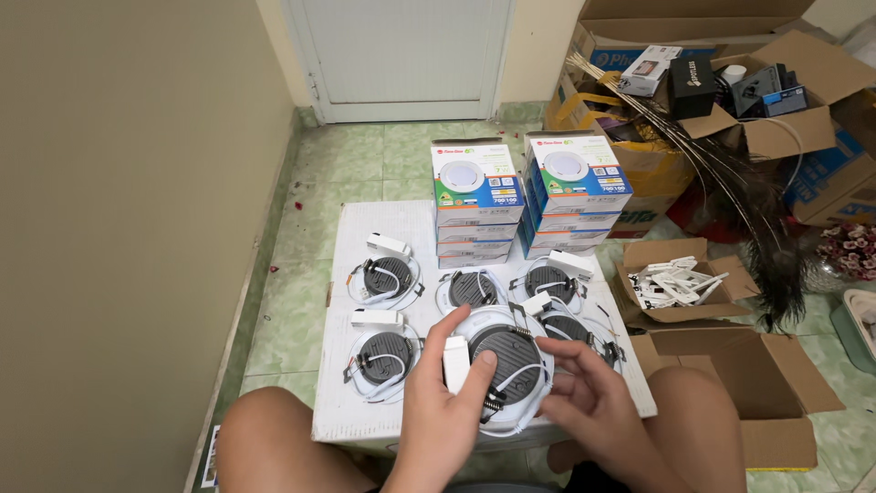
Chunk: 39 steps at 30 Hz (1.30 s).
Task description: The person assembles small white electronic devices by connecting wires and attaching components. They handle multiple units, connecting power adapters and securing parts, then place them into boxes.
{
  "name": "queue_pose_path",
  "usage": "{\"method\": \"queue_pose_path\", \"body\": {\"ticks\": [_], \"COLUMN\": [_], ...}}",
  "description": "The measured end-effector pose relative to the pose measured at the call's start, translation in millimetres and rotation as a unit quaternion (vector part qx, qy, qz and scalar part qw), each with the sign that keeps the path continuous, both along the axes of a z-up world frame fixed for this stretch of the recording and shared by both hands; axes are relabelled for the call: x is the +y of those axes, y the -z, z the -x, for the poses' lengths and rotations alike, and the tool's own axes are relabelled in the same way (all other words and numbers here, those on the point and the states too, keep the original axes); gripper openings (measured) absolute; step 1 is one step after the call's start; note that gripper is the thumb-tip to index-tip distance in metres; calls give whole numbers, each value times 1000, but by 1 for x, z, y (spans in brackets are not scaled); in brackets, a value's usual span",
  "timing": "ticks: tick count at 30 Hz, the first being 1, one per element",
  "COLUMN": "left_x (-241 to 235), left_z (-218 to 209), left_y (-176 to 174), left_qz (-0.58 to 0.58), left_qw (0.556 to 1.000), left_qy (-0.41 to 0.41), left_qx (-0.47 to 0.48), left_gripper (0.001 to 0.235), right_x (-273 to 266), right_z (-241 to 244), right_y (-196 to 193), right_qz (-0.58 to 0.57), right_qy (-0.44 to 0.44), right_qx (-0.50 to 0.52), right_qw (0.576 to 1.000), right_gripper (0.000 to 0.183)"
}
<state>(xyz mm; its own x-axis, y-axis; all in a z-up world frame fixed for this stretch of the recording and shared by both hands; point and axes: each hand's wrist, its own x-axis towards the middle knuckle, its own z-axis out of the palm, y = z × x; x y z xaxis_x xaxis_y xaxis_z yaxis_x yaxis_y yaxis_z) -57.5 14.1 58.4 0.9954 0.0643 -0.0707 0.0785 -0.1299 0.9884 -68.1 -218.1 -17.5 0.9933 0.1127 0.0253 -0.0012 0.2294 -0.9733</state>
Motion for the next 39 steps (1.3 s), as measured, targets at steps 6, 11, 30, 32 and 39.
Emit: {"method": "queue_pose_path", "body": {"ticks": [6, 11, 30, 32, 39], "left_x": [-5, -6, 6, 16, 52], "left_z": [-8, -17, -293, -306, -299], "left_y": [12, 13, -19, -5, -16], "left_qz": [-12, -34, -251, -217, -34], "left_qw": [998, 997, 959, 965, 993], "left_qy": [27, 56, -77, -61, -63], "left_qx": [-50, -32, 107, 134, 98], "left_gripper": [61, 62, 126, 128, 67], "right_x": [3, -6, -108, -124, -141], "right_z": [-7, -9, 17, 19, 31], "right_y": [-4, 7, 108, 133, 140], "right_qz": [-33, -40, -332, -345, -310], "right_qy": [-43, -28, 63, 39, 16], "right_qx": [-29, 17, -17, -40, -13], "right_qw": [998, 999, 941, 937, 950], "right_gripper": [81, 85, 78, 80, 84]}}
